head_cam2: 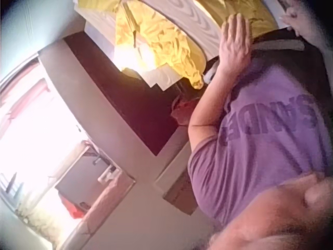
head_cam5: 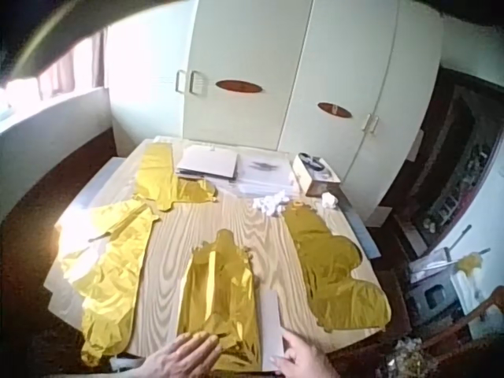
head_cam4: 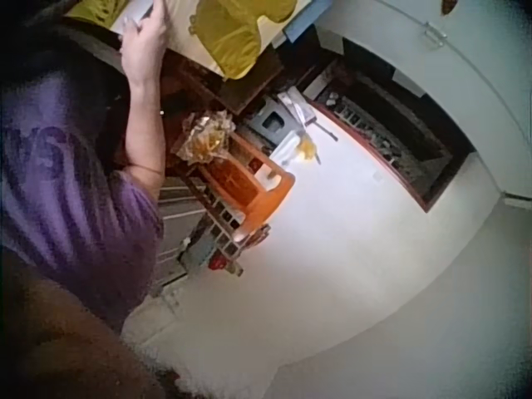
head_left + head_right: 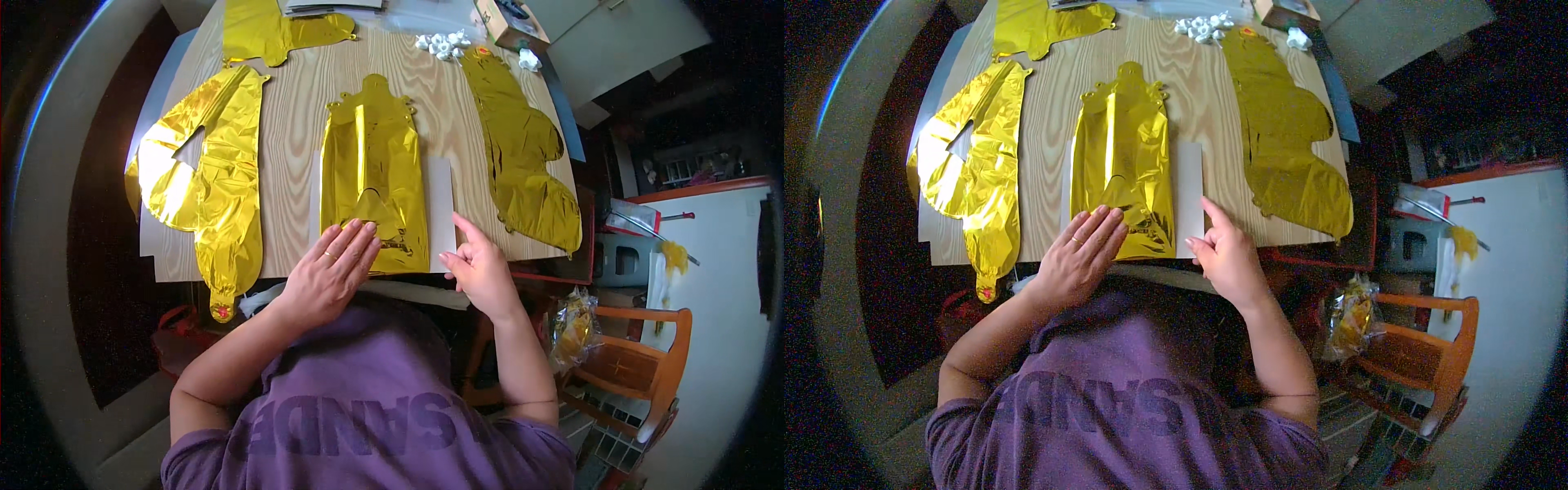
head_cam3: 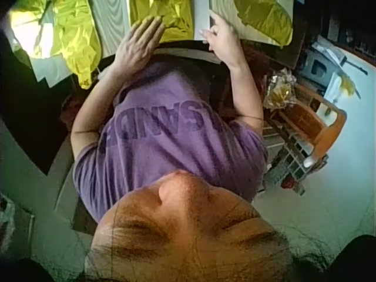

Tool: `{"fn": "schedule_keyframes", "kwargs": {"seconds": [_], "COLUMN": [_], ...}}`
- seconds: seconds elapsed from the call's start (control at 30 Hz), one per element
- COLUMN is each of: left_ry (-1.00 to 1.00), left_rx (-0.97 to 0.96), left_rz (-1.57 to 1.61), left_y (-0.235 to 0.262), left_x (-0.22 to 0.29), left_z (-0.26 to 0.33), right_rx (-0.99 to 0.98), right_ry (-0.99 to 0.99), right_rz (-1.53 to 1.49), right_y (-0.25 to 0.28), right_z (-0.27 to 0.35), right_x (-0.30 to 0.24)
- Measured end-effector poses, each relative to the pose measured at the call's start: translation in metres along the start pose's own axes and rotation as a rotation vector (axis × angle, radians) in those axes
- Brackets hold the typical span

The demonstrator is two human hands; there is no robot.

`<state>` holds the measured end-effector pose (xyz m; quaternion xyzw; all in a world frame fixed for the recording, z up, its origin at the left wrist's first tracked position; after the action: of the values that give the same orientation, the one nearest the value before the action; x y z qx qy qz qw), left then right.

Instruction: Folding and assembling gold foil sheets onto a cardboard template to create a package.

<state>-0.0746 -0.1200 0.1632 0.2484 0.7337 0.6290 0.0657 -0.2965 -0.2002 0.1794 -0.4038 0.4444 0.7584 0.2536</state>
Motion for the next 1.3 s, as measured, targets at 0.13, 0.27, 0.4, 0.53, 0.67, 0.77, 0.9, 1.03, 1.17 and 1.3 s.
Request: {"fn": "schedule_keyframes", "kwargs": {"seconds": [0.13,0.27,0.4,0.53,0.67,0.77,0.9,1.03,1.17,1.3], "left_ry": [-0.003,0.001,0.001,0.038,0.133,0.281,0.309,-0.015,0.086,0.130], "left_rx": [0.019,0.022,0.017,0.072,0.116,0.077,0.086,0.031,-0.019,-0.076], "left_rz": [-0.018,-0.065,-0.044,0.171,0.330,0.221,0.082,0.037,0.000,-0.024], "left_y": [-0.004,-0.004,-0.003,0.001,0.024,0.036,0.031,0.013,0.009,0.015], "left_x": [0.000,-0.001,-0.002,-0.008,-0.023,-0.033,-0.023,0.004,-0.011,-0.017], "left_z": [0.002,0.004,0.004,0.002,0.014,0.027,0.041,0.037,0.052,0.061], "right_rx": [0.052,0.286,0.224,0.208,0.213,0.229,0.189,0.132,0.087,0.081], "right_ry": [0.105,0.454,0.829,0.949,0.957,0.970,0.942,0.892,0.858,0.845], "right_rz": [0.290,0.703,0.764,0.847,0.874,0.899,0.948,1.015,1.007,0.990], "right_y": [0.001,-0.009,-0.041,-0.065,-0.068,-0.070,-0.075,-0.081,-0.083,-0.083], "right_z": [0.000,0.017,0.037,0.031,0.027,0.026,0.029,0.032,0.034,0.033], "right_x": [-0.001,-0.030,-0.052,-0.028,-0.025,-0.025,-0.029,-0.034,-0.033,-0.032]}}
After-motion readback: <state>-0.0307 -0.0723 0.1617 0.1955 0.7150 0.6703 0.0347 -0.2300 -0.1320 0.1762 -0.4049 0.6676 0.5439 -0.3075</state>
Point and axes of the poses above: each hand's wrist, its own z-axis away from the middle knuckle, its own y-axis out of the back of the hand, x = y × z, the point moved 4 cm from there along -z, towards the middle knuckle, and after that the axes turned 5 degrees about y, right-handed, at the moved point
